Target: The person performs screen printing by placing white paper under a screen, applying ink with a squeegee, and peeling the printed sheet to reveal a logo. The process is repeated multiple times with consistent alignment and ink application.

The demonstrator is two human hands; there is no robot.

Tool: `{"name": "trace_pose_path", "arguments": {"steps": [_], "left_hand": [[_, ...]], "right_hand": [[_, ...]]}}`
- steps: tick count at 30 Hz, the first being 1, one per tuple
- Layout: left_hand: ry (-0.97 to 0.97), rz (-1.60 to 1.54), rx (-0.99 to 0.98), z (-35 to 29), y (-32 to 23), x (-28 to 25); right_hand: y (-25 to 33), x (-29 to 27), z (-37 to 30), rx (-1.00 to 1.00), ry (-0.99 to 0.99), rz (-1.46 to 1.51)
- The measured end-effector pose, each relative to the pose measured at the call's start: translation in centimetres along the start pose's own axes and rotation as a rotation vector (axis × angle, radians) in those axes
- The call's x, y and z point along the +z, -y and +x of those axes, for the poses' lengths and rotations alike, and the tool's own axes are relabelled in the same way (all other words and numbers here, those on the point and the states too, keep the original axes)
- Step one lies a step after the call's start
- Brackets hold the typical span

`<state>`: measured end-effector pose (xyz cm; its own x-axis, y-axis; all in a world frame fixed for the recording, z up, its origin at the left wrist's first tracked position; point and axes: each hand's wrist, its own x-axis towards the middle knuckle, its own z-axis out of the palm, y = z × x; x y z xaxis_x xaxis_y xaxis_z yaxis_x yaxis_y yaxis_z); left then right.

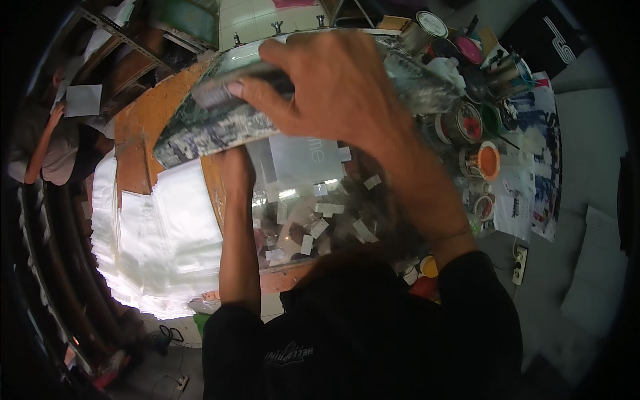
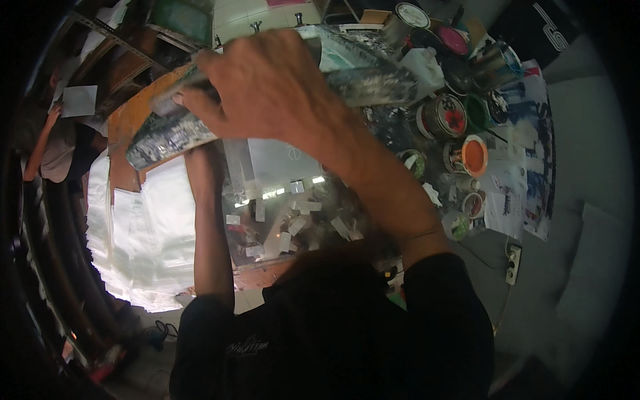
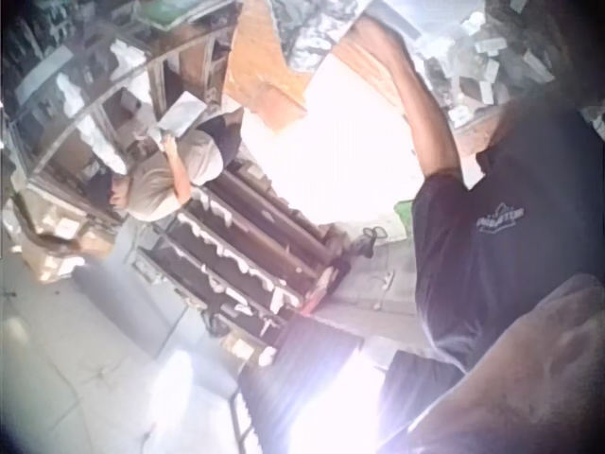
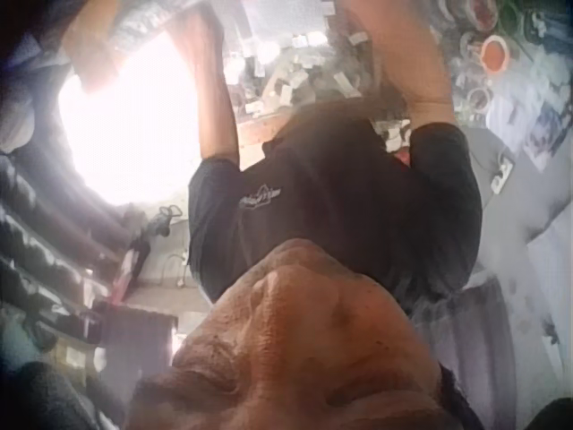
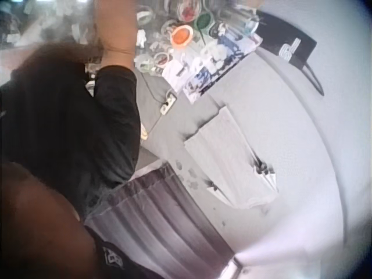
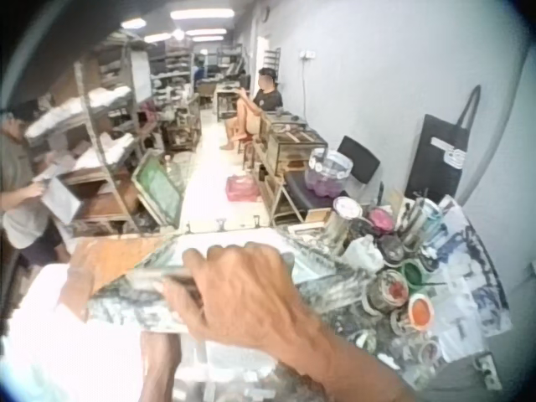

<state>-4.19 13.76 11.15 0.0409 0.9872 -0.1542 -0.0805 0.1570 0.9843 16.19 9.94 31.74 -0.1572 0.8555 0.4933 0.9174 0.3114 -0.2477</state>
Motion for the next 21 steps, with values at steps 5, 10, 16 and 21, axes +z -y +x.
{"name": "trace_pose_path", "arguments": {"steps": [5,10,16,21], "left_hand": [[-0.037,1.018,0.823,10.9,12.9,-0.9],[0.038,0.674,0.541,7.2,10.4,3.7],[-0.12,0.556,0.178,10.0,6.2,-14.1],[-0.547,0.937,0.265,5.1,3.0,-36.7]], "right_hand": [[-1.0,-2.7,4.9,-0.059,0.157,0.113],[-2.1,-2.2,6.8,0.108,0.311,0.077],[-1.7,-3.3,9.1,-0.003,0.178,0.074],[-1.2,-1.5,8.9,0.086,0.116,0.053]]}}
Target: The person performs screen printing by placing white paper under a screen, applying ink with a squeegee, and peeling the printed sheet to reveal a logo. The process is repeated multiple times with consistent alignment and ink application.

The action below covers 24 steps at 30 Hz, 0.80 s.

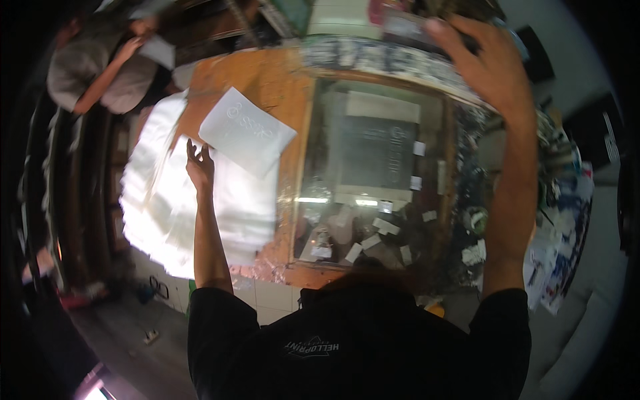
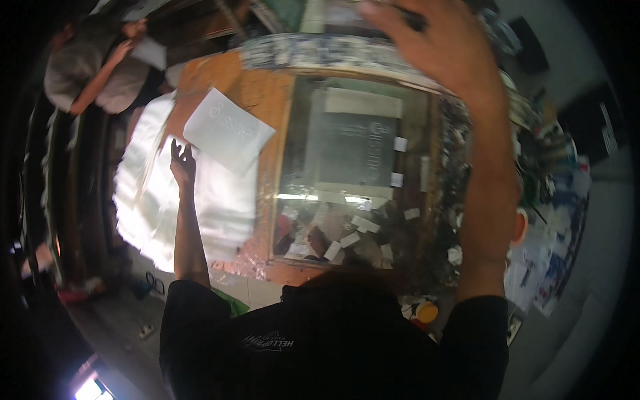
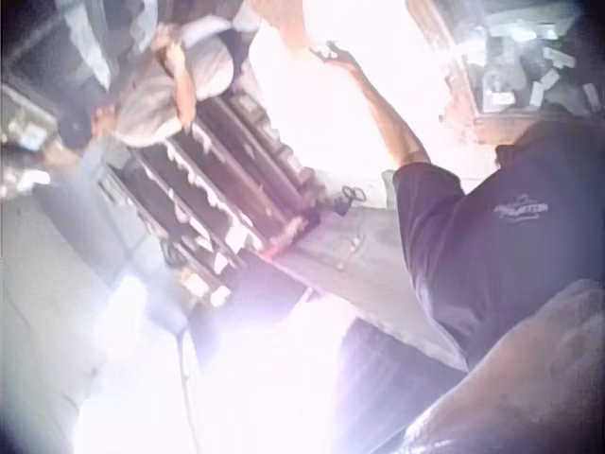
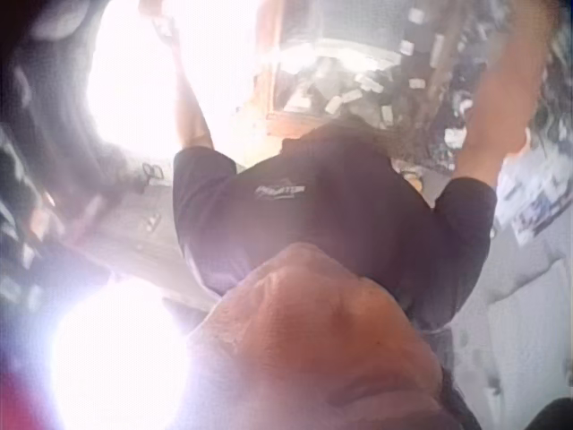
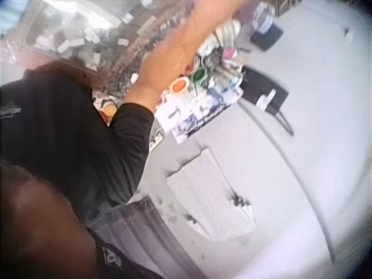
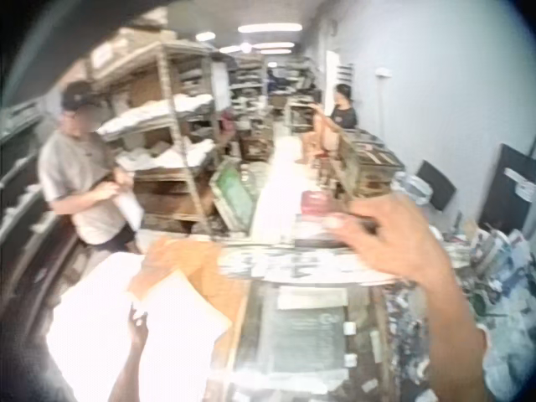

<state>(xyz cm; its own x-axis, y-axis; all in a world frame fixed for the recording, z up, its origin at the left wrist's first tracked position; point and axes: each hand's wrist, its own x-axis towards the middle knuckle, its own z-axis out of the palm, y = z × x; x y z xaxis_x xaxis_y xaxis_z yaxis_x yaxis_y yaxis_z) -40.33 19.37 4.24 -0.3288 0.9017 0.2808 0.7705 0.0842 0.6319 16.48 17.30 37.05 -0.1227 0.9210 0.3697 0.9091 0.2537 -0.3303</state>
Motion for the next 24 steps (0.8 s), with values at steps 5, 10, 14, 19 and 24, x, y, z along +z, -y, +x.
{"name": "trace_pose_path", "arguments": {"steps": [5,10,14,19,24], "left_hand": [[0.53,0.804,0.469,-16.5,2.4,-3.6],[0.479,0.515,0.182,-24.0,-6.9,1.4],[0.376,0.488,0.182,-22.9,-10.6,2.6],[0.324,0.524,0.369,-22.8,-14.5,8.5],[0.449,0.255,0.535,-27.5,-23.3,17.3]], "right_hand": [[-0.3,-0.2,-1.3,0.132,-0.003,0.013],[-1.8,0.9,-0.7,0.021,-0.1,0.003],[2.4,-0.5,-1.4,0.109,-0.046,-0.063],[1.1,-0.6,-2.5,0.051,-0.084,-0.043],[0.6,-0.4,-2.2,0.043,0.006,0.005]]}}
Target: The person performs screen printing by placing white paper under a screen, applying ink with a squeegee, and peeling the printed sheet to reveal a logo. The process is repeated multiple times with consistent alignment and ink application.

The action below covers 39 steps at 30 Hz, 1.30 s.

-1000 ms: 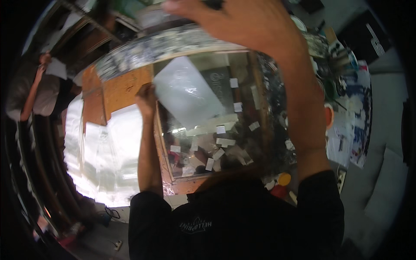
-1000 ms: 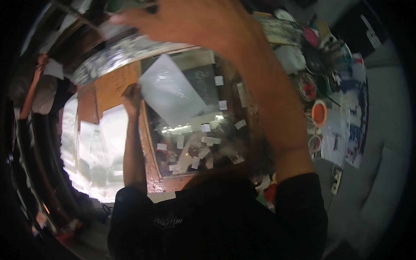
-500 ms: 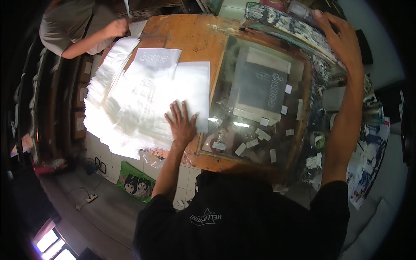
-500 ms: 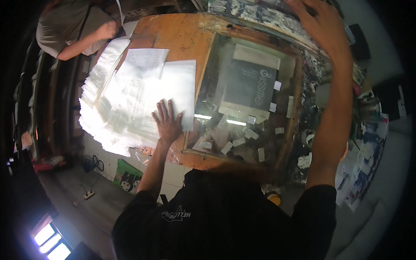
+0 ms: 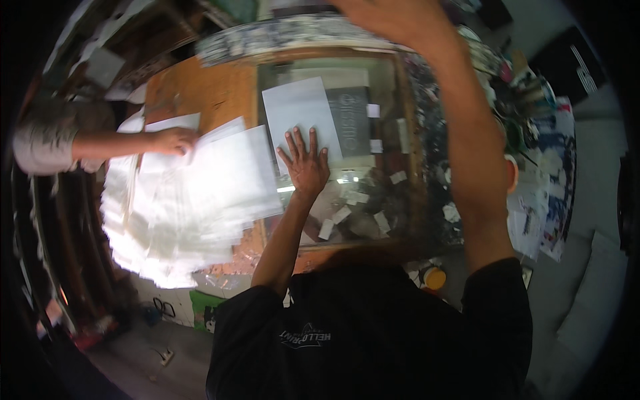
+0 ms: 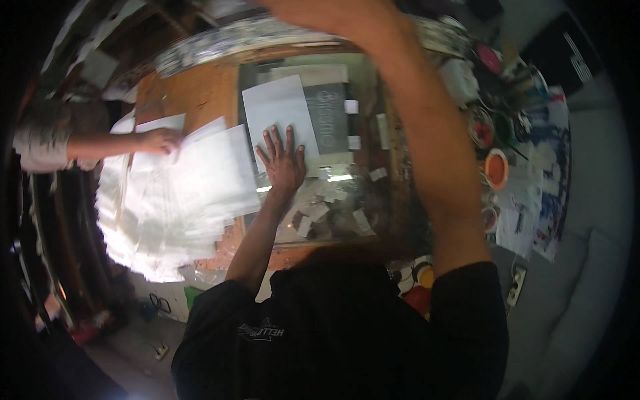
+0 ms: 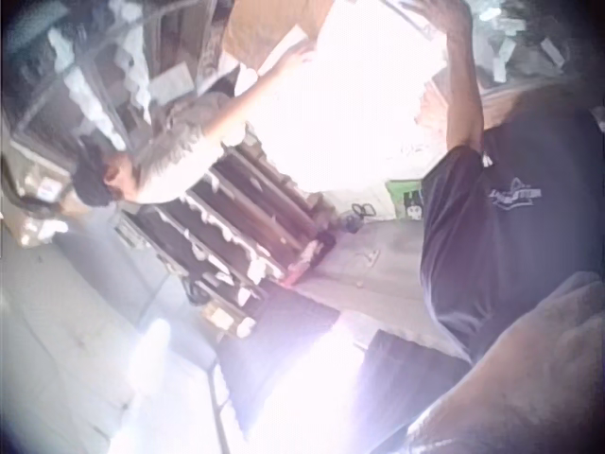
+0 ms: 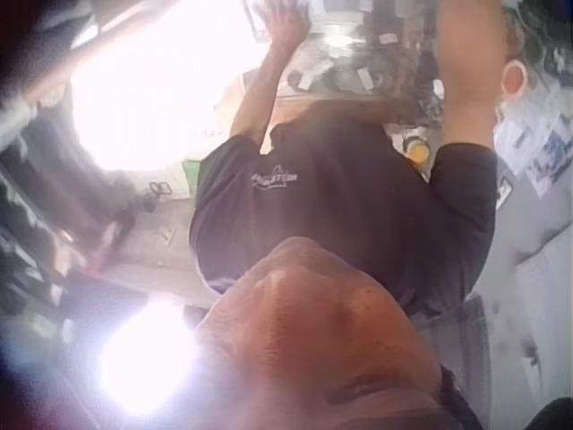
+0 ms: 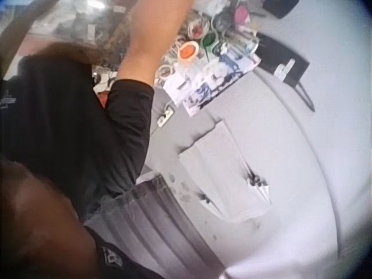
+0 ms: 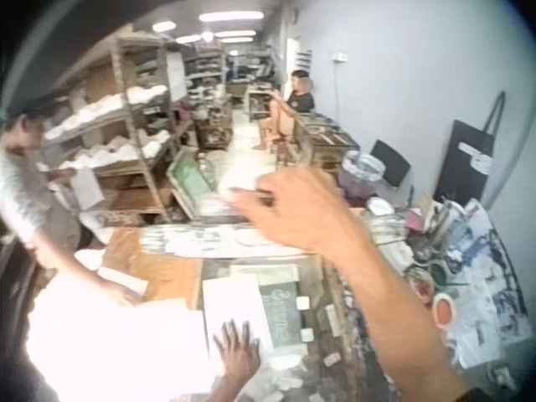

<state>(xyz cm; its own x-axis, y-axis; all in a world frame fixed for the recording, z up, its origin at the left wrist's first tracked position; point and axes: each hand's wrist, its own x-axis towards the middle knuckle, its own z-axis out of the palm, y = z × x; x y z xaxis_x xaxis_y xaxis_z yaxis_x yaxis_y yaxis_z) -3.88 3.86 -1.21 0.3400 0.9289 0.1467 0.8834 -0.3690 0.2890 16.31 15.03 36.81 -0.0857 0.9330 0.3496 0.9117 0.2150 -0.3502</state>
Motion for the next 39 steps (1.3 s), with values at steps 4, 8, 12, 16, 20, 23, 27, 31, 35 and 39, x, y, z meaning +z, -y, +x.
{"name": "trace_pose_path", "arguments": {"steps": [4,8,12,16,20,23,27,31,35,39], "left_hand": [[0.055,-0.088,0.128,1.6,-6.8,1.8],[0.114,-0.156,0.101,0.8,-7.9,1.7],[0.092,-0.06,0.072,-0.1,-7.2,0.6],[0.093,-0.04,0.075,-2.4,-6.6,0.9],[0.11,-0.085,0.062,-2.9,-7.1,0.6],[0.093,-0.088,0.08,-3.0,-7.1,0.7],[0.054,-0.15,0.1,-3.5,-6.7,0.5],[-0.031,-0.689,0.03,-3.2,-7.0,-5.4],[-0.202,-1.618,-0.327,-5.4,-6.8,-13.7],[0.152,-2.058,-1.114,-8.5,-5.3,-13.6]], "right_hand": [[-0.8,-1.6,0.3,-0.011,0.222,0.051],[-1.7,-3.5,-0.7,-0.061,0.203,0.343],[-3.2,-1.9,-1.7,-0.184,-0.053,0.34],[-3.0,-1.4,-1.8,-0.195,-0.051,0.343],[-1.8,-1.2,-2.4,-0.109,-0.013,0.299],[-1.4,-2.2,-1.2,0.008,0.256,0.3],[-0.7,-0.4,-1.7,-0.054,0.082,0.122],[-0.7,2.3,-5.6,-0.137,-0.163,0.001],[0.0,10.0,-15.5,-0.163,-0.208,-0.034],[-1.4,17.9,-23.1,-0.064,-0.036,-0.102]]}}
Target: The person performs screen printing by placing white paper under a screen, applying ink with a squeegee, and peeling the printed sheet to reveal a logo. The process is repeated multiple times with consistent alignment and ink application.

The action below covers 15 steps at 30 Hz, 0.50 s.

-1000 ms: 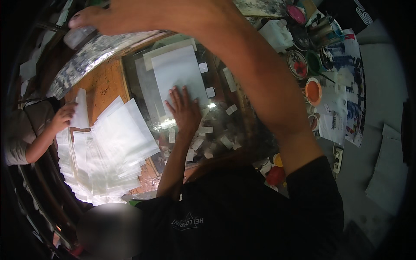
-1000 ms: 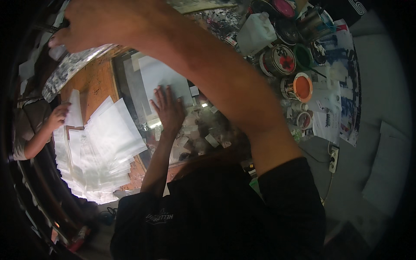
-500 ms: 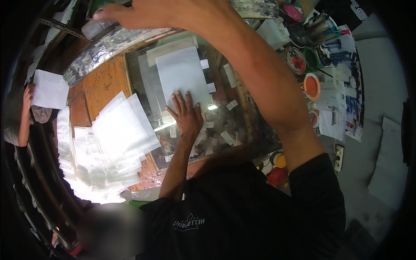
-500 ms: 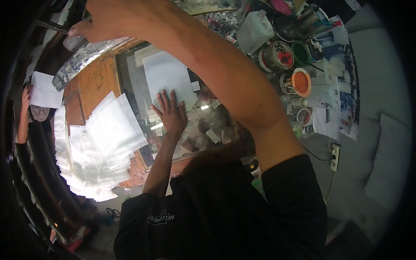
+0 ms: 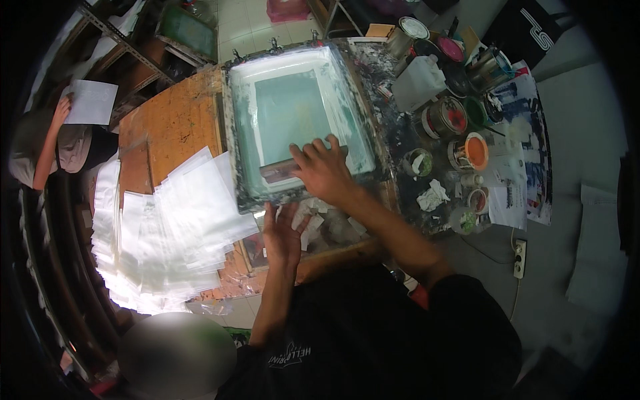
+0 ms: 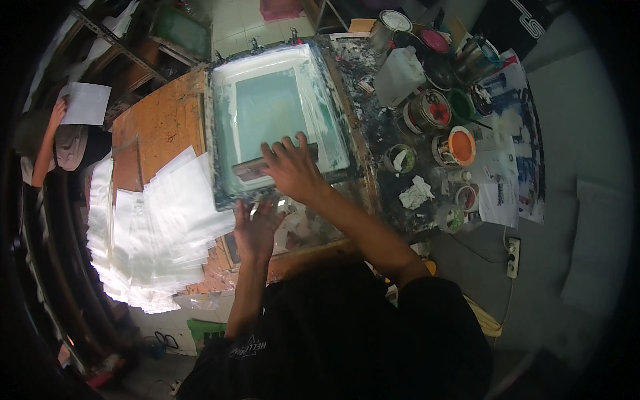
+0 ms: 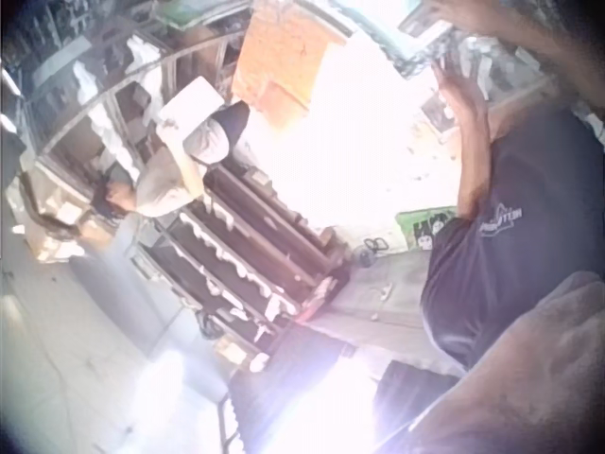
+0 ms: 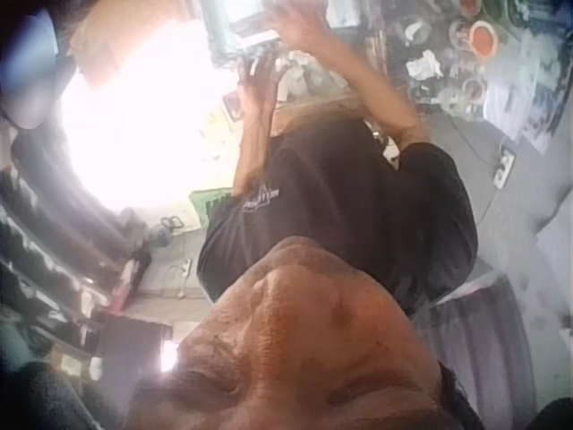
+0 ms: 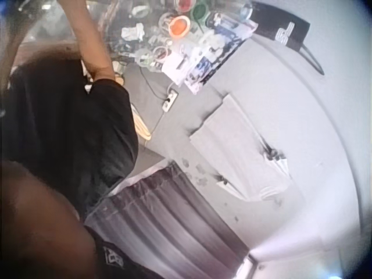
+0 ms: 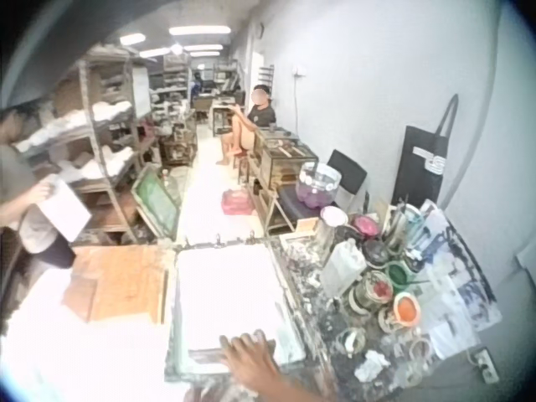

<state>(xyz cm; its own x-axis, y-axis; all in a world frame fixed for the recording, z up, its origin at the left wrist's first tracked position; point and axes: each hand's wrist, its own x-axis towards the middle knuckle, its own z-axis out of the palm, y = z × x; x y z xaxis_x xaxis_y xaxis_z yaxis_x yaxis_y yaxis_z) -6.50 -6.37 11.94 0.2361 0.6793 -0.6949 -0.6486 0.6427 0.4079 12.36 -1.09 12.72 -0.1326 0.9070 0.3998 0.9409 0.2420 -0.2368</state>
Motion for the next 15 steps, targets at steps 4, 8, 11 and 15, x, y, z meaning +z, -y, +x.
{"name": "trace_pose_path", "arguments": {"steps": [4,8,11,15], "left_hand": [[-0.118,0.06,-0.103,4.7,1.8,-3.2],[-0.144,-0.003,-0.152,5.8,1.8,-4.2],[-0.128,0.021,-0.164,5.5,1.6,-3.5],[-0.205,0.032,-0.128,5.6,1.7,-3.0]], "right_hand": [[-0.8,4.1,-2.1,0.089,0.164,-0.028],[-0.7,4.5,-3.0,0.057,0.256,0.035],[-1.3,5.3,-1.9,0.011,0.099,0.021],[-2.2,7.2,-1.3,-0.001,0.065,-0.001]]}}
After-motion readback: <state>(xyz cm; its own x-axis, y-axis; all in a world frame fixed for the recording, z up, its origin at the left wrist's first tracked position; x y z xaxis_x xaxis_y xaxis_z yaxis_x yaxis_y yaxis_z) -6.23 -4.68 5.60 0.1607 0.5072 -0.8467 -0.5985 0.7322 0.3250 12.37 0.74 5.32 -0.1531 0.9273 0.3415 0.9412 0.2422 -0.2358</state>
